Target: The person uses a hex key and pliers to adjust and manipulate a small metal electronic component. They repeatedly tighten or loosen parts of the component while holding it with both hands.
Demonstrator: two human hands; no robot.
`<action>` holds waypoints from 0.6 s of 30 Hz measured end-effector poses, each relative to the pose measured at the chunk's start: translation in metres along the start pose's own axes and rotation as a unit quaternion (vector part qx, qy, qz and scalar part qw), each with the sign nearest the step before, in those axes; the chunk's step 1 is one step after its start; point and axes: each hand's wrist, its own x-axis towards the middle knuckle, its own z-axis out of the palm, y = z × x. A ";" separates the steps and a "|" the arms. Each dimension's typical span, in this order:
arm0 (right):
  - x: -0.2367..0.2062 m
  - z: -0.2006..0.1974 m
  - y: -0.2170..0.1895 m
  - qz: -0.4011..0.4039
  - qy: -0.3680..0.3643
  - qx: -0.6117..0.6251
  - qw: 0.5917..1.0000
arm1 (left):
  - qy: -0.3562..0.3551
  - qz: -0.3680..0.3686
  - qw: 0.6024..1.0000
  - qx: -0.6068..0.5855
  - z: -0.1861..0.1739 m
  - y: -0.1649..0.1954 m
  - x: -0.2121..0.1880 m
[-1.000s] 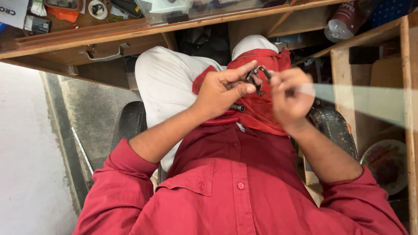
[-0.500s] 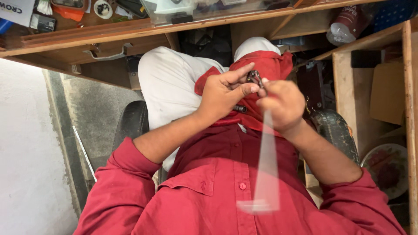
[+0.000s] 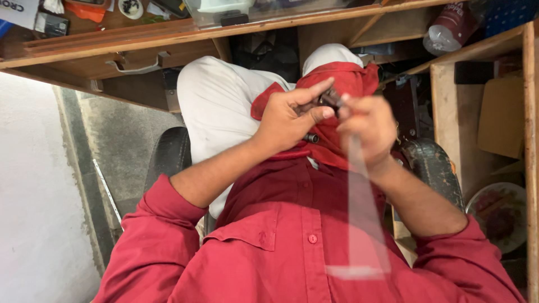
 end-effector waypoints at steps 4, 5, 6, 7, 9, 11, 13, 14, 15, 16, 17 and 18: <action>0.013 -0.002 0.008 0.341 0.131 0.429 0.826 | -0.062 0.084 0.989 0.105 -0.006 0.005 0.003; 0.014 -0.001 0.007 0.336 0.138 0.432 0.826 | -0.055 0.064 0.994 0.064 -0.005 0.005 0.004; 0.014 0.002 0.006 0.332 0.145 0.435 0.825 | -0.047 0.044 0.998 0.023 -0.004 0.005 0.004; 0.013 0.004 0.004 0.327 0.153 0.438 0.823 | -0.040 0.022 0.999 -0.019 -0.003 0.005 0.004; 0.004 0.008 -0.006 0.155 0.053 0.143 0.976 | 0.022 0.006 0.998 0.056 0.001 0.004 0.003; -0.005 0.006 -0.006 0.006 -0.018 -0.050 0.999 | 0.051 -0.009 0.994 0.098 0.003 0.005 0.001; -0.010 0.003 0.002 -0.102 -0.052 -0.117 0.986 | 0.045 -0.016 0.993 0.110 0.002 0.006 -0.001; -0.011 0.003 0.008 0.008 -0.003 0.016 1.000 | 0.019 0.025 0.991 0.128 0.000 0.007 0.000; -0.011 0.004 0.015 0.117 0.047 0.149 0.981 | -0.007 0.065 0.987 0.145 -0.004 0.008 0.001; -0.011 0.003 0.020 0.222 0.097 0.276 0.930 | -0.034 0.106 0.981 0.161 -0.005 0.009 0.002; -0.011 0.002 0.024 0.266 0.111 0.339 0.895 | -0.043 0.095 0.988 0.116 -0.006 0.009 0.003; -0.010 0.002 0.025 0.308 0.124 0.401 0.854 | -0.052 0.083 0.993 0.072 -0.006 0.009 0.004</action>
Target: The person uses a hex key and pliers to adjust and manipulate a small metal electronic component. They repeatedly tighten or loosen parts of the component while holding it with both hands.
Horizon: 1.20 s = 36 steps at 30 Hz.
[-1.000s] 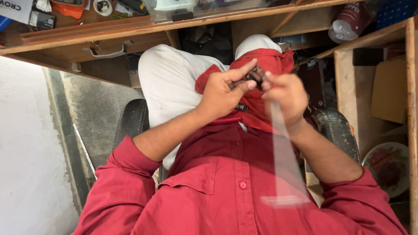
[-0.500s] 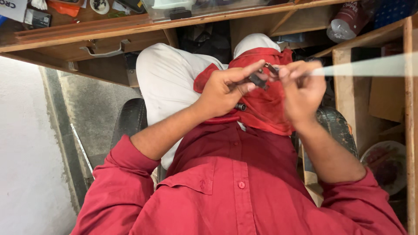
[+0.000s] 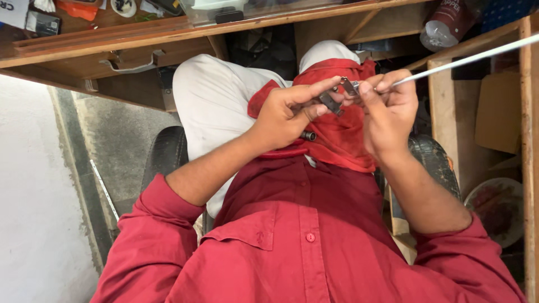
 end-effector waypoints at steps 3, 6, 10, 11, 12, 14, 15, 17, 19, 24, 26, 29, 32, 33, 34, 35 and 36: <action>-0.005 0.007 -0.005 -0.093 -0.019 -0.134 0.986 | 0.029 -0.053 0.992 -0.108 0.004 -0.003 0.000; -0.009 0.017 -0.018 -0.364 -0.146 -0.447 0.804 | 0.059 -0.083 0.989 -0.109 0.010 -0.005 -0.004; -0.002 0.029 -0.024 -0.342 -0.122 -0.448 0.817 | 0.073 -0.055 0.995 -0.034 0.009 -0.004 -0.006; 0.001 0.029 -0.025 -0.238 -0.071 -0.324 0.913 | 0.056 -0.022 0.998 0.012 0.007 -0.004 -0.006; 0.005 0.029 -0.026 -0.124 -0.018 -0.188 0.974 | 0.039 0.011 0.998 0.055 0.005 -0.004 -0.006; 0.007 0.029 -0.024 -0.010 0.038 -0.053 0.998 | 0.026 0.026 0.999 0.037 0.004 -0.004 -0.005; 0.006 0.029 -0.024 -0.016 0.039 -0.062 0.997 | 0.029 0.011 0.999 -0.024 0.005 -0.004 -0.005; 0.002 0.027 -0.021 -0.125 -0.033 -0.162 0.978 | 0.056 -0.033 0.996 -0.065 0.006 -0.006 -0.004; -0.006 0.025 -0.017 -0.320 -0.169 -0.329 0.872 | 0.103 -0.095 0.990 -0.025 0.007 -0.007 -0.003; -0.015 0.010 -0.007 -0.204 -0.092 -0.280 0.934 | 0.013 -0.046 0.992 -0.114 0.005 -0.004 -0.003; -0.013 0.004 -0.005 -0.091 -0.052 -0.126 0.986 | -0.012 -0.043 0.985 -0.166 0.004 -0.001 -0.003; -0.007 -0.001 -0.006 0.031 -0.030 0.074 0.996 | -0.046 -0.051 0.976 -0.207 -0.003 0.004 0.000; -0.006 0.003 -0.011 0.050 -0.020 0.089 0.995 | -0.064 -0.039 0.977 -0.199 -0.007 0.006 0.000; -0.006 0.005 -0.012 0.037 -0.018 0.068 0.997 | -0.059 -0.042 0.979 -0.189 -0.006 0.005 0.000; -0.007 0.008 -0.014 0.024 -0.017 0.049 0.998 | -0.052 -0.045 0.982 -0.178 -0.005 0.005 -0.001; -0.009 0.012 -0.014 -0.074 -0.043 -0.088 0.992 | -0.015 -0.045 0.985 -0.167 0.000 0.004 -0.002; -0.010 0.015 -0.015 -0.172 -0.067 -0.221 0.957 | 0.022 -0.045 0.986 -0.157 0.007 0.002 -0.003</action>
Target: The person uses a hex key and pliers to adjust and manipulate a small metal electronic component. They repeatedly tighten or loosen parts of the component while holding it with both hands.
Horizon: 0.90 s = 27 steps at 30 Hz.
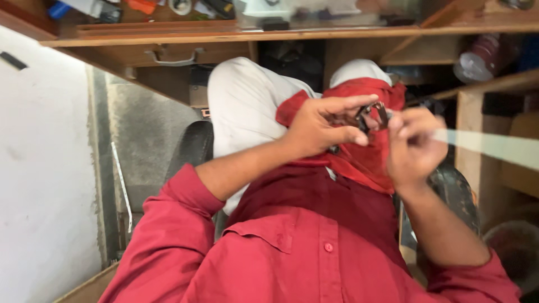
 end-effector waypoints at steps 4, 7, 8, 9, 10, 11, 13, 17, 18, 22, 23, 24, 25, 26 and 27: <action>0.002 0.007 -0.007 -0.273 -0.126 -0.310 0.902 | 0.123 0.005 0.986 0.109 0.013 -0.007 -0.006; 0.009 0.008 -0.006 -0.017 -0.020 -0.065 0.998 | 0.073 0.033 0.984 0.158 0.006 -0.002 -0.003; 0.013 0.004 -0.006 0.082 0.010 0.075 0.994 | 0.047 0.061 0.978 0.193 0.003 0.001 -0.002; 0.015 0.002 -0.005 0.178 0.039 0.213 0.960 | 0.021 0.089 0.970 0.227 -0.001 0.004 -0.001; 0.016 0.001 -0.004 0.269 0.065 0.346 0.897 | -0.006 0.117 0.958 0.261 -0.002 0.006 0.001; 0.015 0.001 -0.003 0.204 0.054 0.229 0.950 | 0.004 0.101 0.970 0.219 -0.001 0.006 0.001; 0.009 0.005 -0.002 0.062 0.029 -0.016 0.998 | 0.021 0.068 0.989 0.133 0.003 0.006 0.001; 0.003 0.006 -0.007 -0.206 -0.113 -0.307 0.922 | 0.093 0.027 0.967 0.237 0.006 0.002 -0.002; 0.005 0.007 -0.008 -0.142 -0.090 -0.256 0.952 | 0.085 0.021 0.975 0.204 0.004 0.002 -0.002; 0.027 0.009 -0.006 0.290 0.039 0.333 0.896 | 0.027 0.083 0.958 0.272 -0.007 0.003 0.000; 0.028 0.012 -0.004 0.254 0.057 0.280 0.924 | 0.038 0.075 0.973 0.214 -0.008 0.003 0.000; 0.028 0.018 -0.001 0.217 0.074 0.225 0.947 | 0.049 0.069 0.984 0.155 -0.007 0.003 -0.001; 0.026 0.023 0.001 0.177 0.090 0.171 0.965 | 0.060 0.064 0.992 0.096 -0.007 0.003 -0.002; 0.025 0.023 0.003 0.019 0.020 0.017 0.999 | 0.074 0.078 0.981 0.161 -0.007 0.003 -0.003; 0.023 0.024 0.004 -0.138 -0.050 -0.138 0.979 | 0.089 0.089 0.966 0.225 -0.008 0.004 -0.005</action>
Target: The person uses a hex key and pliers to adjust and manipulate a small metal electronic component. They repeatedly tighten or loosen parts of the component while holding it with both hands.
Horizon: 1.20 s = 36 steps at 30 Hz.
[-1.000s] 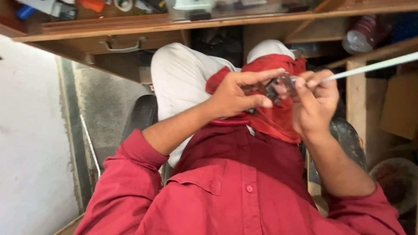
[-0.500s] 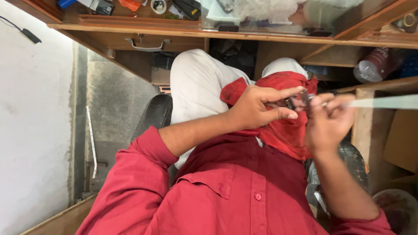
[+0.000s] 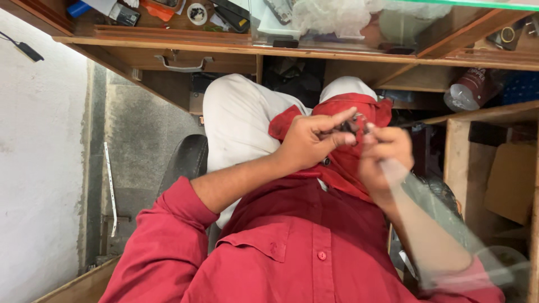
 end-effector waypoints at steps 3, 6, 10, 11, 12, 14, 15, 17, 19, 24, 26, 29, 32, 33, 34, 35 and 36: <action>-0.008 0.002 0.000 -0.159 -0.095 -0.168 0.968 | 0.031 -0.023 0.996 0.078 -0.004 0.002 -0.007; -0.007 0.007 0.003 0.029 -0.054 0.027 0.998 | 0.047 -0.026 0.994 0.092 -0.010 0.004 -0.014; 0.005 0.012 0.011 0.407 0.011 0.487 0.772 | 0.025 0.000 0.990 0.136 -0.019 0.006 -0.019; 0.006 0.016 0.010 0.376 0.013 0.421 0.825 | 0.035 0.007 0.995 0.088 -0.019 0.006 -0.020; 0.006 0.019 0.008 0.341 0.015 0.351 0.872 | 0.044 0.014 0.998 0.040 -0.019 0.005 -0.020; 0.005 0.021 0.004 0.146 -0.038 0.150 0.977 | 0.065 0.015 0.997 0.026 -0.019 0.004 -0.022; 0.004 0.020 0.001 -0.014 -0.092 0.011 0.996 | 0.077 0.007 0.995 0.059 -0.019 0.004 -0.023; 0.004 0.019 -0.003 -0.162 -0.140 -0.114 0.970 | 0.096 -0.010 0.989 0.109 -0.019 0.003 -0.025; 0.006 0.021 -0.004 -0.132 -0.134 -0.088 0.978 | 0.107 -0.030 0.983 0.146 -0.020 0.003 -0.026; 0.013 0.023 0.002 0.407 0.033 0.424 0.809 | 0.051 0.000 0.999 0.002 -0.021 0.003 -0.024; 0.011 0.020 0.002 0.309 0.004 0.321 0.895 | 0.053 -0.014 0.998 0.022 -0.019 0.003 -0.023; 0.002 0.012 -0.003 -0.060 -0.093 -0.064 0.992 | 0.063 -0.042 0.995 0.064 -0.016 0.004 -0.022; -0.003 0.009 -0.001 -0.098 -0.106 -0.068 0.987 | 0.046 -0.014 0.998 0.029 -0.013 0.005 -0.019; -0.003 0.009 0.001 0.022 -0.069 0.016 0.997 | 0.041 -0.025 0.998 0.036 -0.013 0.005 -0.017; -0.004 0.009 0.002 0.141 -0.029 0.099 0.985 | 0.037 -0.035 0.998 0.043 -0.011 0.006 -0.016; -0.003 0.007 0.005 0.247 0.005 0.232 0.941 | 0.026 -0.025 0.998 0.043 -0.010 0.006 -0.014; -0.002 0.003 0.007 0.344 0.039 0.358 0.867 | 0.014 -0.016 0.999 0.042 -0.008 0.007 -0.013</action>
